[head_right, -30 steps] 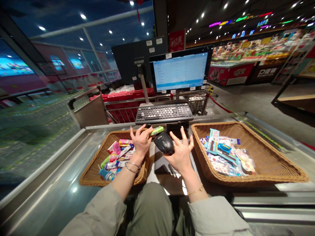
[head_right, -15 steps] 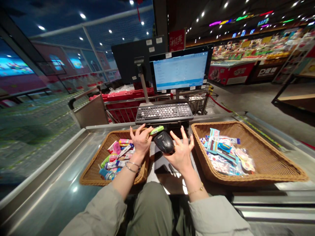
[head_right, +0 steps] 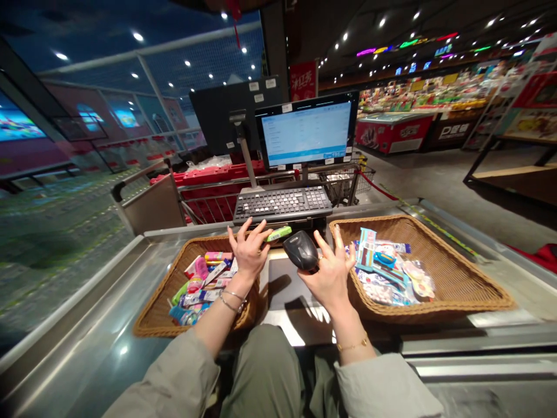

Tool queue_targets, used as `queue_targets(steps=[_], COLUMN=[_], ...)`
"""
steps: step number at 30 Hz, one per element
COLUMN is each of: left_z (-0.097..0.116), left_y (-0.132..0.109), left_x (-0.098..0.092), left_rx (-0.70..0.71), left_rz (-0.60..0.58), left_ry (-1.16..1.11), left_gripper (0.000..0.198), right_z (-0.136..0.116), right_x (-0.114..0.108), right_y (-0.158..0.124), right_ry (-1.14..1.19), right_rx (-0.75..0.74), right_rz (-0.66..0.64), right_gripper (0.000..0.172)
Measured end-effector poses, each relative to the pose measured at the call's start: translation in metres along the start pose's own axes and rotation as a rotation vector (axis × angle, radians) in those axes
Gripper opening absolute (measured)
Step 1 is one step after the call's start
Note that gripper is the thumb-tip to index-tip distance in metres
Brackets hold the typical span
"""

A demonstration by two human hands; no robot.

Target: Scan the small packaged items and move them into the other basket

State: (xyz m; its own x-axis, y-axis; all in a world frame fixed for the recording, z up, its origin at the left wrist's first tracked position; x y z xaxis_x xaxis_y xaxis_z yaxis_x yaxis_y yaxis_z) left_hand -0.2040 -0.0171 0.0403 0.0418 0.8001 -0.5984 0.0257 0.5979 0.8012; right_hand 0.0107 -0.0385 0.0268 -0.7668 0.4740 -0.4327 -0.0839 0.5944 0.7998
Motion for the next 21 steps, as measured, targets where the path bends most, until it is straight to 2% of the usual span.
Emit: queue_targets(steps=[4, 7, 12, 21], left_z=[0.014, 0.031, 0.065, 0.129], left_y=[0.007, 0.011, 0.017, 0.021], left_x=[-0.002, -0.002, 0.001, 0.013], left_rx=[0.031, 0.062, 0.097, 0.182], left_rz=[0.016, 0.017, 0.004, -0.002], left_ry=[-0.019, -0.048, -0.12, -0.226], left_gripper=[0.025, 0.027, 0.028, 0.025], right_z=[0.011, 0.02, 0.036, 0.067], right_x=[-0.014, -0.025, -0.049, -0.093], right_y=[-0.001, -0.002, -0.001, -0.007], right_ry=[-0.053, -0.088, -0.123, -0.148], right_rx=[0.07, 0.138, 0.275, 0.504], right_rz=[0.046, 0.07, 0.149, 0.312], right_gripper=[0.019, 0.029, 0.054, 0.07])
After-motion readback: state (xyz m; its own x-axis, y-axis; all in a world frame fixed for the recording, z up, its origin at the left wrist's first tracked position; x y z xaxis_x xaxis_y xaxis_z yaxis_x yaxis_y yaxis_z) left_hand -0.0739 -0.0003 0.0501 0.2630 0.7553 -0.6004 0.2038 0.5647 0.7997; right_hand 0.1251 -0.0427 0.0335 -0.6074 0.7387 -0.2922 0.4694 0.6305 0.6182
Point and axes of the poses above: each hand's wrist, its own y-axis towards the middle knuckle, its own x-axis out of the palm, z = x × y, the point moved 5 cm from there along y, towards the middle knuckle, and after that the axes turned 12 degrees about y, right-handed, at the moved point
